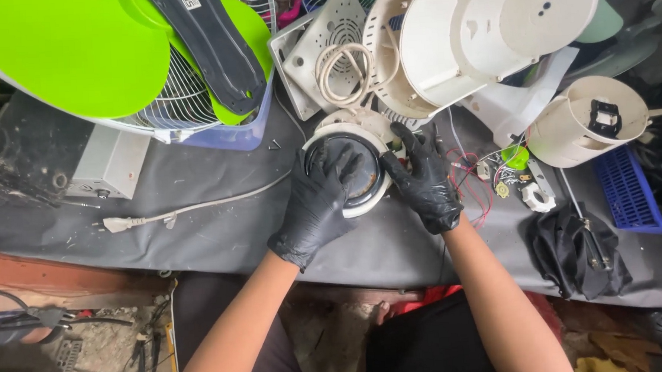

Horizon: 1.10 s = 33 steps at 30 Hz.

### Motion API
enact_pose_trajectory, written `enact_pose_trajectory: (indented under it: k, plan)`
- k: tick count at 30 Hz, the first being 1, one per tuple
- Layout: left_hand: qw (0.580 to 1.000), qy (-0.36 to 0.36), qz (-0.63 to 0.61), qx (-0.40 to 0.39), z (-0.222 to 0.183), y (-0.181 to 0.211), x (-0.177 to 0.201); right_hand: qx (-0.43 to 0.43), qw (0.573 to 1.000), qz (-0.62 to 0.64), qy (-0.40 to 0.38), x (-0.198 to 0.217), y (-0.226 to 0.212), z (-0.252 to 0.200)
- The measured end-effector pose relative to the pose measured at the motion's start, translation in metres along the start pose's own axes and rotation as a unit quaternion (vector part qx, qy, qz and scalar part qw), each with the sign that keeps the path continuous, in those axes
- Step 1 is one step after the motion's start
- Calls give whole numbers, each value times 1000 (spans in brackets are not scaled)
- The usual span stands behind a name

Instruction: The person is disassembling a coffee maker, removing its outer shell, internal components, and disconnecting wires.

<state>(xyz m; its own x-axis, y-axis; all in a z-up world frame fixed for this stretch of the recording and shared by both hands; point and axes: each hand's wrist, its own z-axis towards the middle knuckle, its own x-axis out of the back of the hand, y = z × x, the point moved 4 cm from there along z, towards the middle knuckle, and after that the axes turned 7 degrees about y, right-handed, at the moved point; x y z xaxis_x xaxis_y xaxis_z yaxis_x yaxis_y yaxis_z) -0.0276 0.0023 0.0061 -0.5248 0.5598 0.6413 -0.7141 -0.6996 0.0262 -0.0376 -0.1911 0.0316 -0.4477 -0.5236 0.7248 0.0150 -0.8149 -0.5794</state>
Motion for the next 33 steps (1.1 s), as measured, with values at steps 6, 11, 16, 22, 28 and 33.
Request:
enact_pose_trajectory:
  k: [6,11,16,22,28,33]
  plan:
    - [999,-26,-39,-7,-10,3,-9,-84,965,153,195,36,21,2]
    - [998,41,-36,-21,-5,2,8,256,919,-100,282,72,-50,11]
    - [983,176,-59,-11,9,-3,27,311,900,-183,245,38,-12,39]
    - [926,251,-242,147,7,-33,48,313,842,-328,293,45,-29,66]
    - [809,223,-408,359,-23,-58,15,329,840,-353,248,17,-38,102]
    - [700,202,-506,462,-36,-74,-20,356,884,-265,147,13,-17,114]
